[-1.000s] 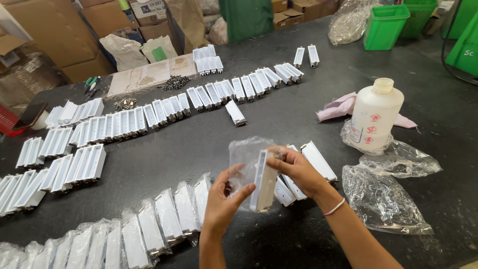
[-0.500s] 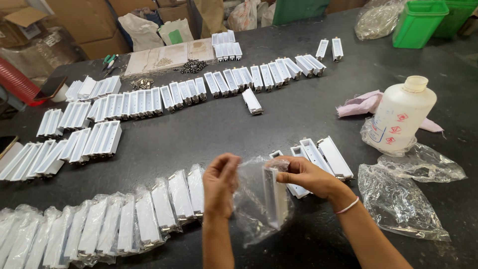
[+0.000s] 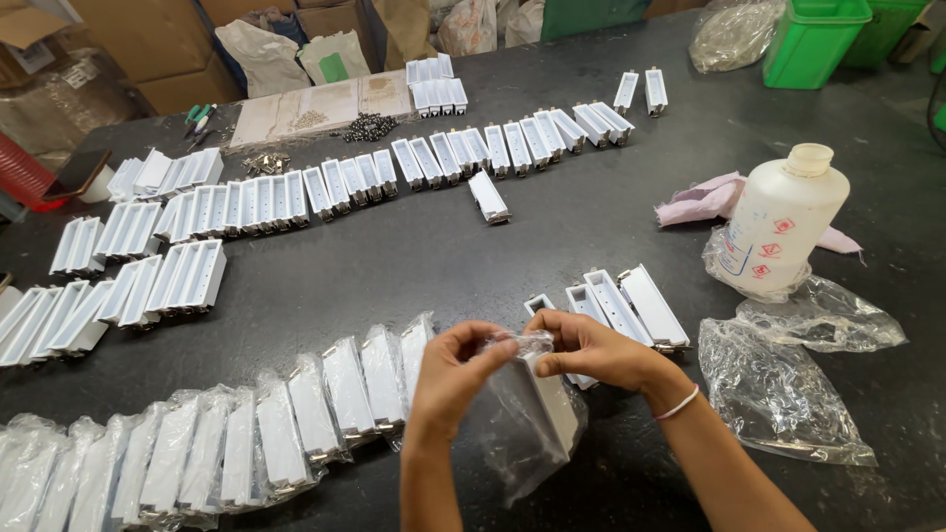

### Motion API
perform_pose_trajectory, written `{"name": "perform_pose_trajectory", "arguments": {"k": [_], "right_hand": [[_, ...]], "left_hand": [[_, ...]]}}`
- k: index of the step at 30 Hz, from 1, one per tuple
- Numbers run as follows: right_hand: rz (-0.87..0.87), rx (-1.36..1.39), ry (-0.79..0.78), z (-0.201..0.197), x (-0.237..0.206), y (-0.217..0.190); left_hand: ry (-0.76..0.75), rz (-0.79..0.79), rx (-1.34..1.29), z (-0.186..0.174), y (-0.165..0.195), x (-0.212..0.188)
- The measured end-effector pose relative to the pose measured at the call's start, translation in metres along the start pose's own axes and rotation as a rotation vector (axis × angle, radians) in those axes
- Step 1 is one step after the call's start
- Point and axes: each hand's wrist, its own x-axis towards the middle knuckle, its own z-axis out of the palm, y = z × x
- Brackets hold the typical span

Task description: The person wraps white rectangular components in clear plastic bags at a workbench. They pick up a component, slide it into a bag, and place the wrapped item on the table. Another person works across the table assembling similar components.

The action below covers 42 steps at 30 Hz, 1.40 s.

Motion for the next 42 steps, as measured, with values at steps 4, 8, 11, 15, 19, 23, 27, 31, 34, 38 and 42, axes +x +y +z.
{"name": "perform_pose_trajectory", "arguments": {"k": [4,8,11,15,19,23,27,31,34,38,42], "right_hand": [[-0.006,0.033,-0.005,0.002,0.001,0.0],[-0.052,-0.027,0.054,-0.005,-0.001,-0.002],[-0.06,-0.069,0.187,-0.013,-0.002,-0.004],[-0.132,-0.008,0.221,-0.013,-0.002,-0.003],[-0.122,0.024,0.176,-0.006,0.002,0.0],[-0.108,0.0,0.128,-0.001,0.005,0.001],[-0.116,-0.133,0.197,-0.006,0.003,0.0],[-0.139,-0.008,0.23,-0.016,-0.003,-0.006],[-0.055,-0.178,0.344,-0.018,-0.007,-0.011],[-0.023,-0.244,0.303,-0.015,-0.014,-0.015],[-0.063,-0.166,0.412,-0.019,-0.012,-0.01]], "left_hand": [[0.012,0.102,-0.293,-0.013,-0.022,0.01],[0.027,0.191,-0.67,-0.034,-0.029,0.018],[-0.062,0.249,-0.731,-0.048,-0.017,0.011],[-0.401,0.09,-0.242,-0.022,-0.001,-0.003],[-0.443,-0.122,-0.054,0.019,0.002,0.0],[-0.339,-0.06,-0.091,0.024,-0.004,0.003],[-0.3,-0.115,-0.083,0.028,-0.01,0.004],[-0.292,-0.054,-0.03,0.031,-0.007,0.002],[-0.265,-0.147,0.148,0.032,-0.001,-0.001],[-0.301,-0.207,0.31,0.039,0.004,-0.006],[-0.352,-0.068,0.279,0.046,0.005,-0.008]]}}
